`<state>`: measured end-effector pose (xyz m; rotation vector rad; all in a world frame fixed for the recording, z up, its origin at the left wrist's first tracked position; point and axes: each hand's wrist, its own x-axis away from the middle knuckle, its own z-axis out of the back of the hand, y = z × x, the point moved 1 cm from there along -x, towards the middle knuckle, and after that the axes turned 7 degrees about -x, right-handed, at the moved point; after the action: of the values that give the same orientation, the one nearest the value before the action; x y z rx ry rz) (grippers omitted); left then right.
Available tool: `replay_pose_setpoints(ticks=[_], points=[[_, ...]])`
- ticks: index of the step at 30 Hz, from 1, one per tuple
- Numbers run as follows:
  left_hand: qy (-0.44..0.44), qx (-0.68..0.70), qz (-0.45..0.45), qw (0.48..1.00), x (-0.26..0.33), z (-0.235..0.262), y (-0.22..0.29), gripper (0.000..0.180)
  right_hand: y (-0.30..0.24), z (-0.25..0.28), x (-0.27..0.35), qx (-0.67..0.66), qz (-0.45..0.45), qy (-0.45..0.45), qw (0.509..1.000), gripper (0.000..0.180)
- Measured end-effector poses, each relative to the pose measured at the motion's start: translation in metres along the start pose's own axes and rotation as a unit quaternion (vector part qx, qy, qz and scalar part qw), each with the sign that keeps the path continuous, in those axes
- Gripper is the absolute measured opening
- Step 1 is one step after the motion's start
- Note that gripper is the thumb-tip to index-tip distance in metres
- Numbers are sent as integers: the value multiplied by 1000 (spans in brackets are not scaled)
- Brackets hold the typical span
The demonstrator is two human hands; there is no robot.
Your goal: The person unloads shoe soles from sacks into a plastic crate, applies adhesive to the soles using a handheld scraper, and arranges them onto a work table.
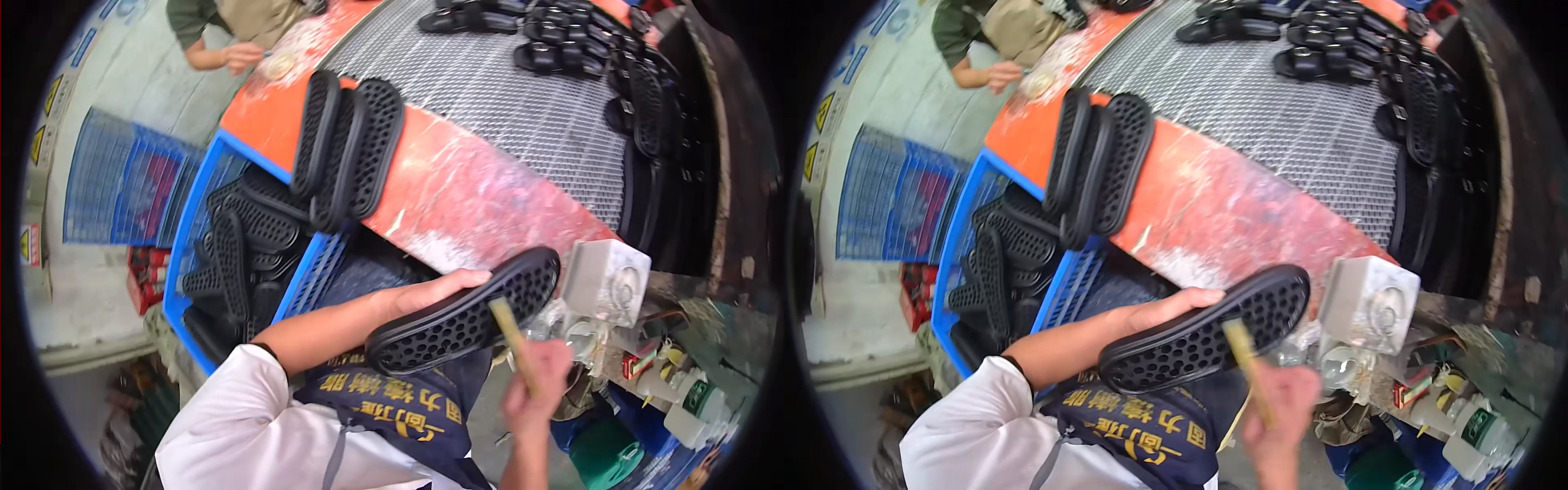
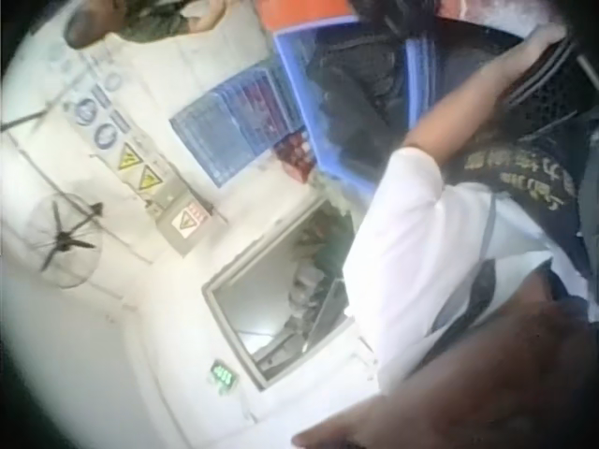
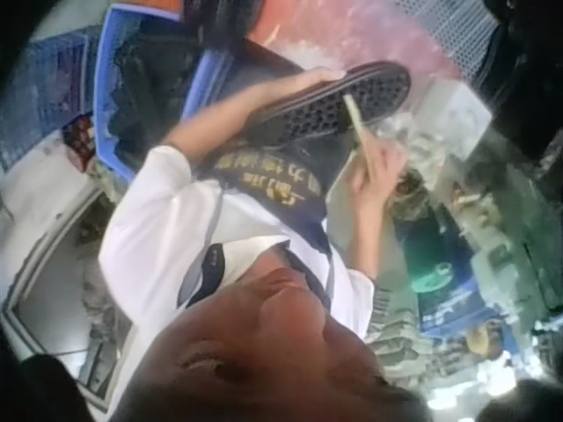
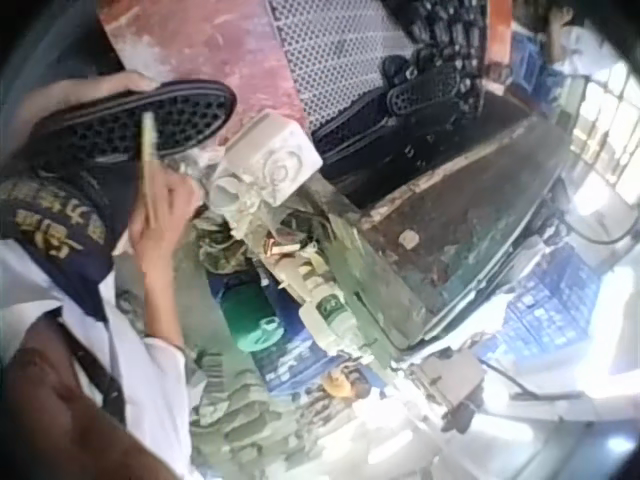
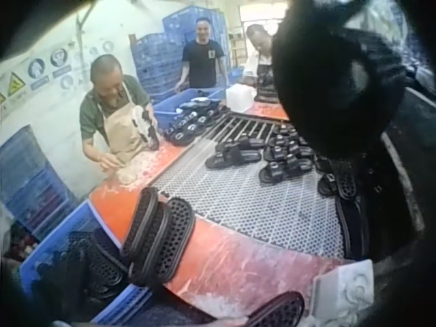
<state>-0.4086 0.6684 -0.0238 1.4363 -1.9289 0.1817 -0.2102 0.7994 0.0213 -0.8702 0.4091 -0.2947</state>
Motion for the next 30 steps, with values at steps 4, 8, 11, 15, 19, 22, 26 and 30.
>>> replay_pose_setpoints(ticks=[4, 8, 11, 15, 19, 22, 26, 30], points=[[-37, 14, -145, 989, -34, 12, 48, 57, -35, -21, 2, -66, 44, -3, 997, 25], [-61, -25, -235, 970, -100, 2, 143, 58, -17, -14, 13, -95, -80, 162, 979, 13], [-119, -21, -212, 970, -180, 2, 201, 60, -5, 1, 19, -103, -148, 211, 961, 17], [-173, -21, -164, 971, -275, -12, 236, 54, -4, 20, 30, -55, -143, 207, 966, 23], [191, -374, -275, 865, -316, -11, 233, 45, 8, 13, 46, -66, -185, 186, 963, 22], [318, -568, -437, 621, -296, -8, 218, 40, 9, 8, 45, -85, -211, 162, 960, 24], [306, -557, -486, 600, -189, -11, 178, 43, 14, 7, 43, -66, -187, 167, 966, 27], [506, -519, -544, 423, -18, 45, 159, 44, 11, 11, 33, -98, -195, 161, 963, 28]])
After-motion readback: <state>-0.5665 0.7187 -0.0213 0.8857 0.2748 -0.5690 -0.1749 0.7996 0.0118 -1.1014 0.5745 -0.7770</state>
